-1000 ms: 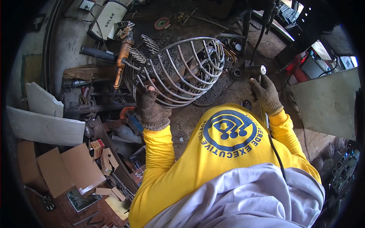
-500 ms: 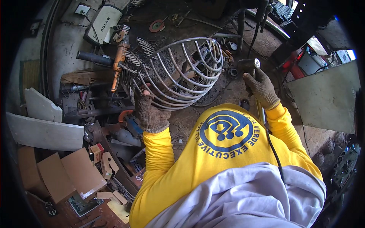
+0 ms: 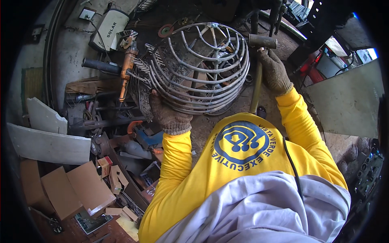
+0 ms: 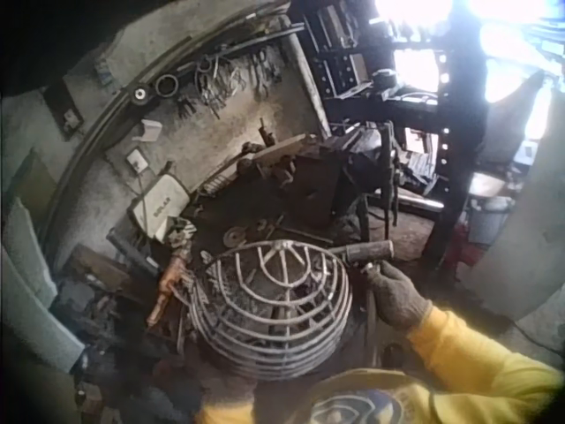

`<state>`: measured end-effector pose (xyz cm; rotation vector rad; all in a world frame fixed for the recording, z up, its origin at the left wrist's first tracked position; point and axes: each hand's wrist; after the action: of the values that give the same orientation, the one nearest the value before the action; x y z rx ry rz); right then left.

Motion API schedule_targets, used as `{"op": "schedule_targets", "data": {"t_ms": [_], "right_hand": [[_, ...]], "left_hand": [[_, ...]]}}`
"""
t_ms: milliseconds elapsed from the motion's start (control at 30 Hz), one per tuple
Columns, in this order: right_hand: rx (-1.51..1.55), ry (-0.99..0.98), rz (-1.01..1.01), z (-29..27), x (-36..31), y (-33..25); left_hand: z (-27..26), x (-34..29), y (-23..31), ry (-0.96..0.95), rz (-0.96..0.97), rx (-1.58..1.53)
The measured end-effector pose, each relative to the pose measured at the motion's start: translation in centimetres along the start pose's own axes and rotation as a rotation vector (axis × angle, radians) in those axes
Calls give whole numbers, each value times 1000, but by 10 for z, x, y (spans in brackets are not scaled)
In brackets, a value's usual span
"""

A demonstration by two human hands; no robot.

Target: The person hammers a metal grill structure with a hammer and then uses an angle grinder on the metal while holding the grill with a gloved hand.

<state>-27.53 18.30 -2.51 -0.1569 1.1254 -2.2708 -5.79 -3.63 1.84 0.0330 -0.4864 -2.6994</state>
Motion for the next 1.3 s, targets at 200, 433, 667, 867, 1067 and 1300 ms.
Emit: {"op": "schedule_targets", "data": {"t_ms": [200, 433, 667, 867, 1067, 1300], "right_hand": [[61, 31, 39, 16, -15, 3], [-168, -109, 17, 53, -36, -34], [-772, -431, -285, 56, -28, -61], [-983, -525, -243, 73, -23, -65], [-990, -579, -274, 74, -21, -67], [-452, -358, -810, 35, -38, -49]], "left_hand": [[1, 4, -19, -149, -100, -318], [-193, -17, 29, -239, -161, -259], [-18, 3, -6, 477, 684, 1584], [55, 27, -26, -310, 889, 2416], [28, 20, -29, -301, 562, 2423], [18, 12, -37, 246, 607, 2129]]}}
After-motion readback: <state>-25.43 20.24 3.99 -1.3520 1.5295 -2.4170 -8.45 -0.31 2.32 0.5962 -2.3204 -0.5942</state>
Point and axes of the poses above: each hand's wrist, its own x-axis towards the middle knuckle, its own z-axis out of the palm, y = z × x, and after that the axes turned 10 degrees about x, right-handed
